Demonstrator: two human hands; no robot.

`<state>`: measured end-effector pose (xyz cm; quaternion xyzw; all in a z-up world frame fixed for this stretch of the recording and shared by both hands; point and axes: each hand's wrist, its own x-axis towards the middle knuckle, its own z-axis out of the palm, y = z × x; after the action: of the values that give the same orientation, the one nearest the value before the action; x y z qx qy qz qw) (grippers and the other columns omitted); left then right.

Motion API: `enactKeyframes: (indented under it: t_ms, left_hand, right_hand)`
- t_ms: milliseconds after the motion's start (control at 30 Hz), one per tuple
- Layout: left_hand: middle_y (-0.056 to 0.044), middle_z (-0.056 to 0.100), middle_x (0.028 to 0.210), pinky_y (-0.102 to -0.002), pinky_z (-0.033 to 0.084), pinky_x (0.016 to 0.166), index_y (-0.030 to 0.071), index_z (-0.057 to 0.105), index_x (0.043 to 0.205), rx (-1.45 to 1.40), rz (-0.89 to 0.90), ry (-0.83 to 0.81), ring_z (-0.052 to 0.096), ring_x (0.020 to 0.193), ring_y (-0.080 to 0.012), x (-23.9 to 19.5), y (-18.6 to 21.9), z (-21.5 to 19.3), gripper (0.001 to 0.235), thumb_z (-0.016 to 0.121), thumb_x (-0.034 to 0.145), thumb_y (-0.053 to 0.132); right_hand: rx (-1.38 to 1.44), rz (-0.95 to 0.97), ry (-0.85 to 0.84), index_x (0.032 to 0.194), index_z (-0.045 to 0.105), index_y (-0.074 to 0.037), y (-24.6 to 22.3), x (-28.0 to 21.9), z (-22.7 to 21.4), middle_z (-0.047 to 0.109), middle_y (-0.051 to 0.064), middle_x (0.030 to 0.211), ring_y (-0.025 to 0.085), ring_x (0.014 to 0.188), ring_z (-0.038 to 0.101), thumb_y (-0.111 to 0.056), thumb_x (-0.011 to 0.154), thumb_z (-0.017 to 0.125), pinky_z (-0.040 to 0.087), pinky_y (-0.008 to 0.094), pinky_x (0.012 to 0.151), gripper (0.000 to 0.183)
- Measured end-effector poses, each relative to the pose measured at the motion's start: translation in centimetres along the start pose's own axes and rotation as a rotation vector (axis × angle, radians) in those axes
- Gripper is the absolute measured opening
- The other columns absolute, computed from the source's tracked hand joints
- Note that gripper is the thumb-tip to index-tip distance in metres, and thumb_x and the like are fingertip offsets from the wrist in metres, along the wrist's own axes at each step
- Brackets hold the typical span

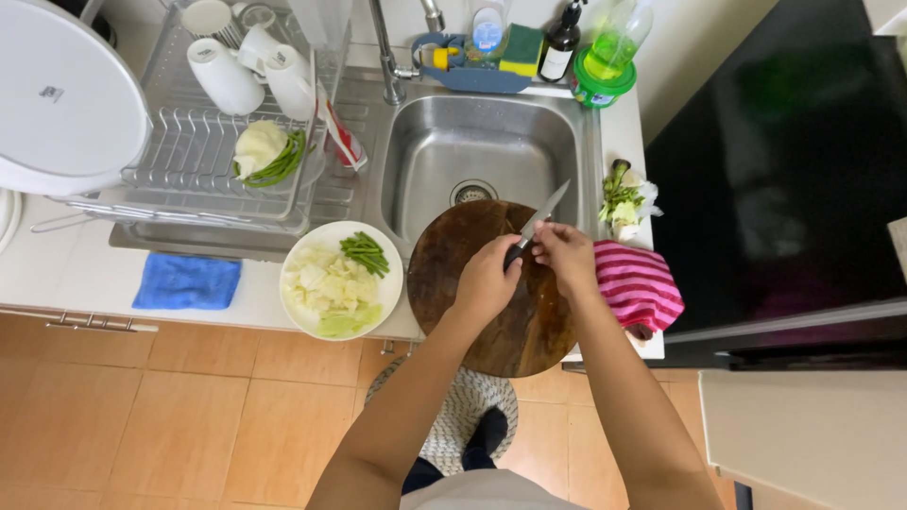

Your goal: The person washes a wooden cutting board in the sink and places it on the counter. They then open a refrigerator, retrieve a red onion and a piece of ginger, and place them on the counter next to a bowl of chopped vegetables.

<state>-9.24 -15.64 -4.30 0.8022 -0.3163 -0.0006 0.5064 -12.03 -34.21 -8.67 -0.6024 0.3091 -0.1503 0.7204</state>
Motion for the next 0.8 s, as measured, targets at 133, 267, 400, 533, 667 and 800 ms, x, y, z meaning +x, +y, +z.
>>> enactKeyframes:
  t_ms: [133,267,400,533,667,800]
  left_hand:
    - [-0.014,0.070,0.115,-0.046,0.055,0.085,0.010,0.063,0.123,0.058,0.009,-0.053,0.066,0.105,-0.0365,-0.8,2.4,-2.7,0.034,0.069,0.090,0.009]
    - [-0.012,0.072,0.114,-0.045,0.055,0.086,0.010,0.064,0.122,0.036,0.090,-0.131,0.067,0.105,-0.0340,-1.4,3.3,-3.7,0.033,0.069,0.089,0.007]
    - [-0.012,0.072,0.115,-0.045,0.056,0.086,0.010,0.064,0.122,-0.039,0.164,-0.136,0.067,0.105,-0.0338,-1.8,4.0,-3.0,0.033,0.070,0.089,0.007]
    - [-0.012,0.073,0.113,-0.044,0.057,0.082,0.009,0.065,0.122,-0.045,0.141,-0.210,0.069,0.101,-0.0347,-1.9,4.6,-1.8,0.034,0.069,0.088,0.007]
    - [-0.016,0.074,0.101,-0.046,0.056,0.076,0.007,0.064,0.124,-0.039,-0.090,-0.244,0.071,0.088,-0.0357,-2.1,4.2,-0.2,0.032,0.066,0.094,0.016]
    - [-0.020,0.074,0.099,-0.046,0.057,0.074,0.003,0.062,0.127,-0.070,-0.118,-0.128,0.072,0.087,-0.0372,-3.5,2.6,-0.1,0.034,0.062,0.097,0.020]
  right_hand:
    - [0.025,0.068,0.009,0.106,0.069,0.002,-0.9,-1.0,-0.9,0.071,0.004,0.087,0.013,0.070,0.066,-0.023,0.093,0.077,0.053,0.026,0.061,0.029]
    - [0.088,0.145,0.055,0.106,0.069,0.002,-2.0,-1.4,-4.0,0.071,0.006,0.087,0.015,0.072,0.066,-0.022,0.093,0.076,0.053,0.026,0.062,0.028]
    - [0.169,0.098,0.112,0.106,0.070,0.000,-3.0,0.2,-8.4,0.070,0.006,0.086,0.015,0.072,0.065,-0.020,0.094,0.074,0.053,0.027,0.062,0.023]
    - [0.077,0.059,0.194,0.105,0.068,0.000,-4.7,2.7,-12.0,0.070,0.007,0.086,0.016,0.073,0.065,-0.019,0.095,0.073,0.053,0.028,0.062,0.022]
    - [-0.602,-0.147,0.315,0.100,0.071,0.004,-3.3,6.2,-15.2,0.070,0.021,0.092,0.028,0.080,0.067,-0.028,0.095,0.077,0.053,0.036,0.071,0.034]
    - [-1.208,-0.442,0.154,0.095,0.076,-0.002,-2.0,8.5,-16.2,0.072,0.025,0.098,0.037,0.092,0.069,-0.032,0.077,0.086,0.055,0.044,0.082,0.037]
